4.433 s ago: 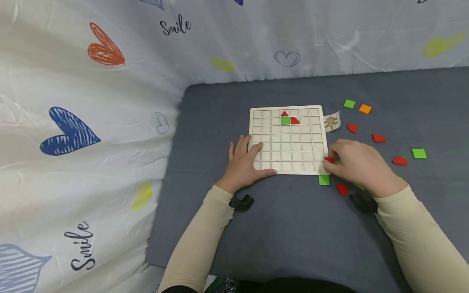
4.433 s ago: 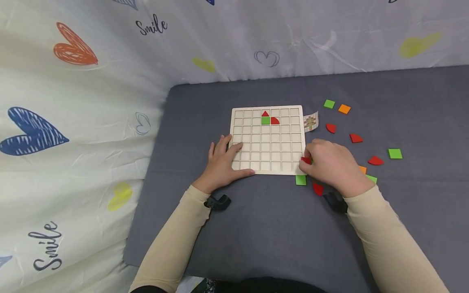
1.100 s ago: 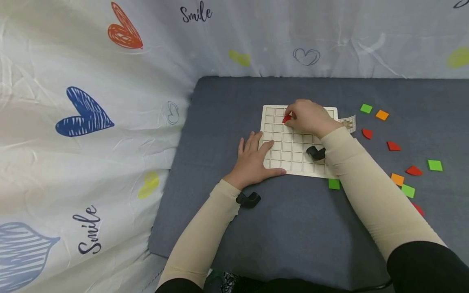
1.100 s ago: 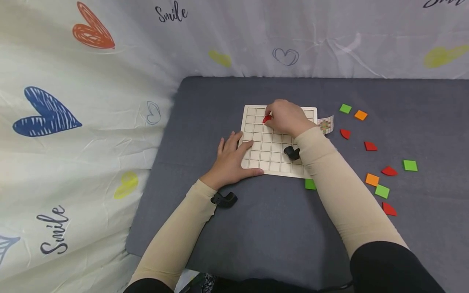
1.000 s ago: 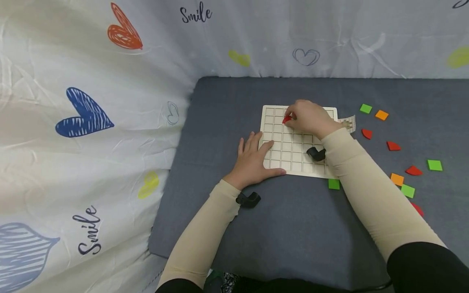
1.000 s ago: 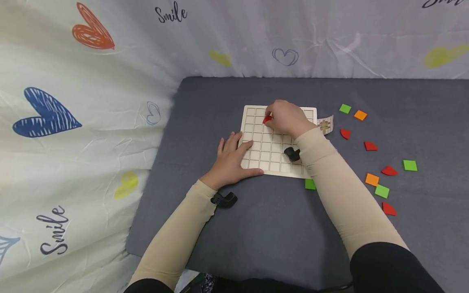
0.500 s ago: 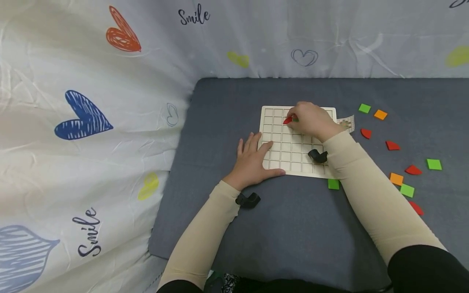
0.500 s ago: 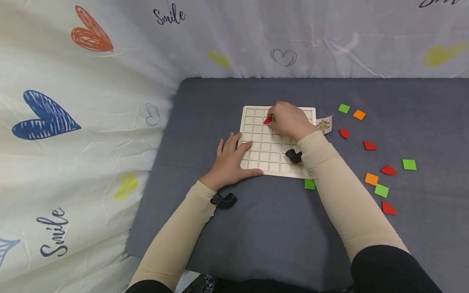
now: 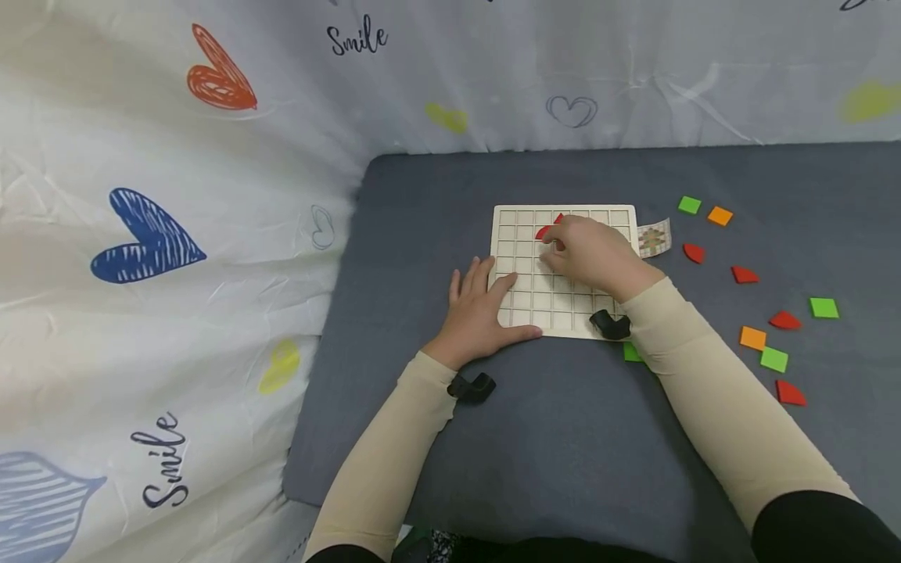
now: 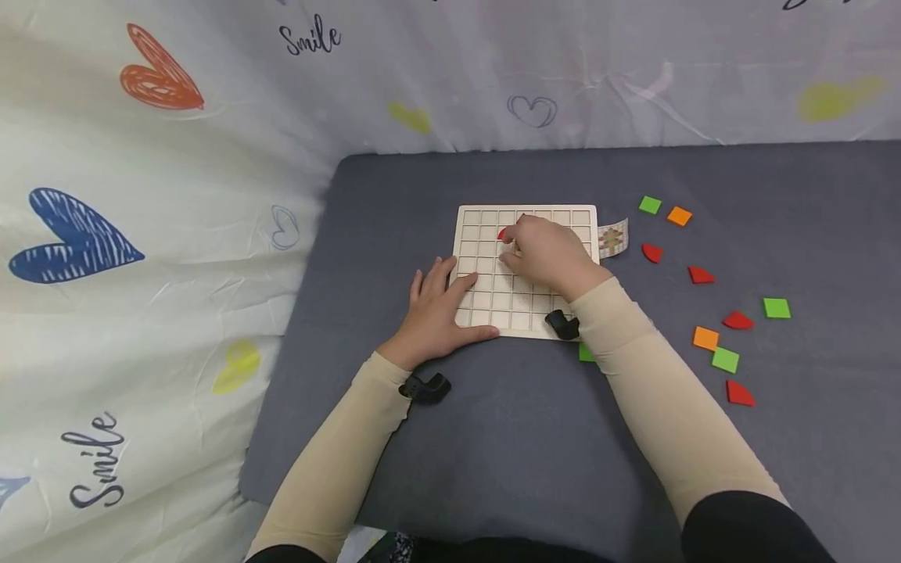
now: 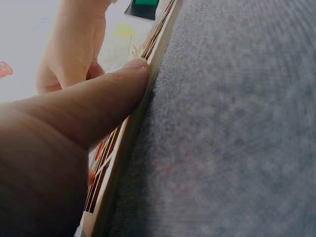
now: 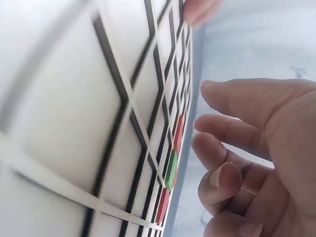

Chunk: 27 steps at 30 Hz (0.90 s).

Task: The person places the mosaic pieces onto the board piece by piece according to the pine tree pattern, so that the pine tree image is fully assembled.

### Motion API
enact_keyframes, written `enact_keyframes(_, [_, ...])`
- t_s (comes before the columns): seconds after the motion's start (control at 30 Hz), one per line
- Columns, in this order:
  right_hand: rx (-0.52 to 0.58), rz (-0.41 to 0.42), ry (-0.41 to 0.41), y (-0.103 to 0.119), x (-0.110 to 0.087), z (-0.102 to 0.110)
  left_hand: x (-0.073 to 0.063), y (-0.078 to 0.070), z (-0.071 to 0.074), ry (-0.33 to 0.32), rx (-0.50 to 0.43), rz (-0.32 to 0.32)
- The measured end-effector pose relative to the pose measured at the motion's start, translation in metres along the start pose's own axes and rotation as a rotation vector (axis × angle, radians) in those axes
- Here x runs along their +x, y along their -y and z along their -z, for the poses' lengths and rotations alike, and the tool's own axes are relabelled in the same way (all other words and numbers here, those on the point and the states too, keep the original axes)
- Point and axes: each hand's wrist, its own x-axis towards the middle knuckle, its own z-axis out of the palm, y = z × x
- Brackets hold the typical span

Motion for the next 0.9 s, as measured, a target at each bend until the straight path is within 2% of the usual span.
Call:
enact_keyframes(0.33, [-0.027, 0.018, 0.004, 0.010, -0.035, 0.000, -0.001, 0.000, 0.001, -0.009, -0.012, -0.002])
enact_keyframes(0.5, [-0.060, 0.005, 0.000, 0.003, -0.058, 0.005, 0.000, 0.000, 0.000, -0.006, -0.007, -0.012])
enact_keyframes(0.7, [-0.086, -0.038, 0.033, -0.006, -0.083, 0.010, 0.000, -0.001, 0.000, -0.017, -0.014, -0.005])
enact_keyframes(0.9, [-0.058, -0.073, 0.027, -0.019, -0.104, 0.014, -0.001, -0.001, 0.002, -0.016, -0.017, -0.005])
